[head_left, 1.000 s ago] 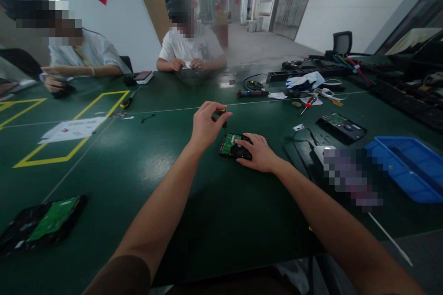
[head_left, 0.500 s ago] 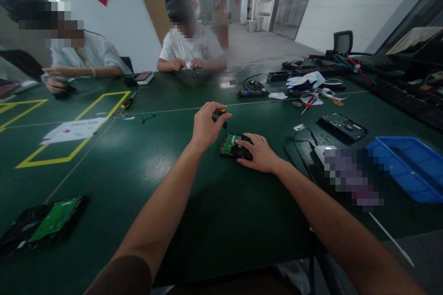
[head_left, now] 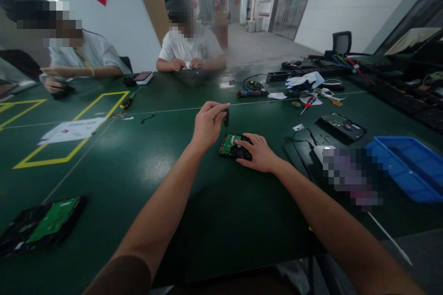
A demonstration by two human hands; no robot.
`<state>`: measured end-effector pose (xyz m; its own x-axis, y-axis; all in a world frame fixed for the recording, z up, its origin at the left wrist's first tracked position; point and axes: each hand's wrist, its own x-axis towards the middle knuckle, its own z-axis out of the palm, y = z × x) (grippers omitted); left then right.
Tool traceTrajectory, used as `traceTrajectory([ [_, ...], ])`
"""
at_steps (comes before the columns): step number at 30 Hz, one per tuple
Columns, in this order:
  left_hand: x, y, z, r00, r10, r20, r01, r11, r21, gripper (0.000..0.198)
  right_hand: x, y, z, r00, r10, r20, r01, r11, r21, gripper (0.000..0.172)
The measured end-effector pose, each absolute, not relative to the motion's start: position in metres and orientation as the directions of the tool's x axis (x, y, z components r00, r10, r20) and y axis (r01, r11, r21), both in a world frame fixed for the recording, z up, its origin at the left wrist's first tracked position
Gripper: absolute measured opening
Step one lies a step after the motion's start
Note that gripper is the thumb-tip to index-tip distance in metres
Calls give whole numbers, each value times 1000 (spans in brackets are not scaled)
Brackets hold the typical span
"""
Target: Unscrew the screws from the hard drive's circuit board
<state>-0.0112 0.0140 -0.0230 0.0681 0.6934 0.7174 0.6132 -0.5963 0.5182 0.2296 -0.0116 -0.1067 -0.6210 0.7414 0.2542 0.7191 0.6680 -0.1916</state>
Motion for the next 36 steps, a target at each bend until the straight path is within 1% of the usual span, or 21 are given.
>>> traceTrajectory([
  [3, -12, 14, -21, 102, 683, 723, 618, -613, 492, 33, 229, -12, -107, -618, 742, 260, 719, 667, -193, 71],
  [6, -11, 13, -21, 93, 689, 719, 633, -599, 491, 30, 229, -12, -106, -623, 737, 261, 717, 672, -187, 71],
  [18, -9, 15, -27, 62, 746, 663, 583, -566, 582, 34, 229, -13, -105, -618, 744, 254, 721, 665, -195, 72],
  [22, -7, 14, -27, 61, 750, 658, 549, -576, 605, 30, 228, -13, -105, -617, 745, 254, 720, 665, -200, 72],
  [27, -6, 10, -21, 56, 711, 701, 581, -594, 556, 25, 228, -13, -104, -621, 744, 248, 722, 665, -189, 71],
  [32, -8, 8, -18, 90, 691, 718, 623, -601, 500, 29, 228, -13, -104, -623, 742, 245, 720, 667, -189, 71],
  [36, -10, 11, -19, 101, 694, 712, 643, -592, 486, 31, 229, -12, -106, -623, 740, 254, 719, 670, -187, 71],
])
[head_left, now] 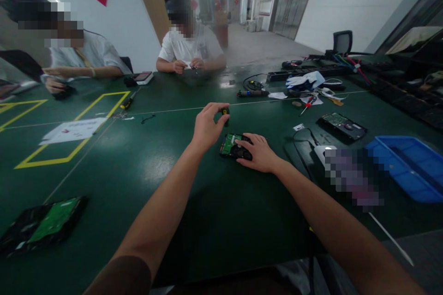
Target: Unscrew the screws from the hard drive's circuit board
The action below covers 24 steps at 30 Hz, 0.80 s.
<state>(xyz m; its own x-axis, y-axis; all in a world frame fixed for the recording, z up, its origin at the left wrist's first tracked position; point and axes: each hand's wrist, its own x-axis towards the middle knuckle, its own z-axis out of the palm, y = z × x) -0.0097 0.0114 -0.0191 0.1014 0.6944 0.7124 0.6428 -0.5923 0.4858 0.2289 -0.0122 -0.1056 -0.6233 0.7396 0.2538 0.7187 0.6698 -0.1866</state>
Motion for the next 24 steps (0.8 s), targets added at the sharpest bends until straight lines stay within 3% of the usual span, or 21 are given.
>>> traceTrajectory([
  [12, -11, 15, -25, 81, 743, 664, 570, -581, 581, 29, 229, -12, -106, -621, 740, 258, 721, 668, -182, 72],
  [24, -9, 10, -20, 77, 705, 705, 558, -617, 555, 25, 228, -12, -107, -625, 736, 262, 717, 673, -180, 71],
])
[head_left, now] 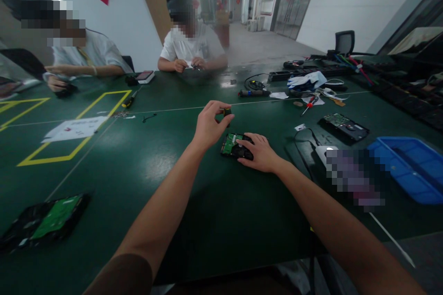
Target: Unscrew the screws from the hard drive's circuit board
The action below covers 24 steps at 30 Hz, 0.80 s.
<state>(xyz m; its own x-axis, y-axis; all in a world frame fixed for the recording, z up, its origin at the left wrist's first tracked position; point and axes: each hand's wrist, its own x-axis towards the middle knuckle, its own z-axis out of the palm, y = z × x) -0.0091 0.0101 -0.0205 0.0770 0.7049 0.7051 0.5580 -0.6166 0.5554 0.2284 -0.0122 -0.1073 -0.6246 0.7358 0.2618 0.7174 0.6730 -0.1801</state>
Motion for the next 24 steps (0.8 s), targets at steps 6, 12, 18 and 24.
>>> traceTrajectory([
  [6, -10, 12, -21, 103, 704, 702, 585, -614, 530, 24, 229, -12, -107, -625, 735, 264, 717, 674, -176, 72],
  [12, -11, 14, -24, 91, 731, 676, 560, -599, 572, 24, 229, -12, -106, -617, 744, 257, 722, 665, -193, 71],
  [18, -13, 20, -32, 63, 767, 639, 457, -591, 664, 25, 230, -12, -106, -622, 739, 259, 718, 670, -190, 71],
  [24, -12, 22, -34, -5, 712, 702, 491, -609, 622, 20, 229, -12, -107, -626, 734, 264, 715, 675, -181, 69],
])
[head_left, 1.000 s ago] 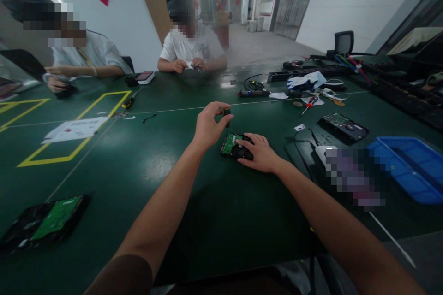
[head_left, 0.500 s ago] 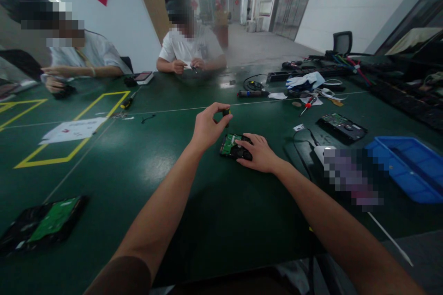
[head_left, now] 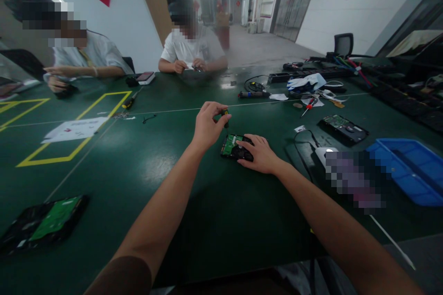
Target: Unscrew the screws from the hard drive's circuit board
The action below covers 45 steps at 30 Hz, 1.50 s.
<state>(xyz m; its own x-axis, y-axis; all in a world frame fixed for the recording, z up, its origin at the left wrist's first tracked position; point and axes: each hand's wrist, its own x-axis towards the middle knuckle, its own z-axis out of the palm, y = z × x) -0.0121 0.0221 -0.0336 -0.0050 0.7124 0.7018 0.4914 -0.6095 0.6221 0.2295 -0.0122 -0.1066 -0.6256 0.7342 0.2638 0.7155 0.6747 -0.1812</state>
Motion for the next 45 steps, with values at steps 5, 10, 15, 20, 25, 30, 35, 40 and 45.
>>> traceTrajectory([
  [5, -13, 22, -31, 40, 722, 690, 533, -600, 597, 21, 230, -11, -107, -624, 737, 262, 717, 672, -183, 71],
  [10, -13, 19, -27, 39, 752, 658, 564, -560, 607, 24, 230, -11, -109, -620, 738, 266, 716, 671, -191, 71],
  [15, -10, 18, -27, -5, 777, 630, 512, -539, 669, 27, 229, -10, -110, -622, 734, 272, 712, 675, -193, 71],
  [20, -9, 20, -31, -37, 780, 625, 452, -545, 706, 27, 229, -11, -107, -623, 736, 264, 714, 673, -190, 70],
  [25, -11, 19, -27, 11, 741, 671, 517, -579, 631, 19, 229, -12, -105, -623, 738, 259, 714, 672, -196, 71],
  [30, -11, 16, -22, 39, 726, 687, 561, -585, 586, 23, 229, -13, -104, -621, 741, 255, 719, 668, -192, 71],
  [35, -11, 14, -22, 87, 729, 679, 576, -593, 563, 22, 229, -13, -105, -618, 745, 253, 721, 665, -196, 71],
  [40, -13, 14, -21, 72, 696, 714, 603, -601, 525, 26, 229, -12, -107, -622, 739, 259, 717, 670, -193, 71],
  [45, -13, 14, -21, 68, 696, 715, 620, -591, 517, 30, 229, -12, -107, -626, 735, 259, 715, 674, -186, 71],
])
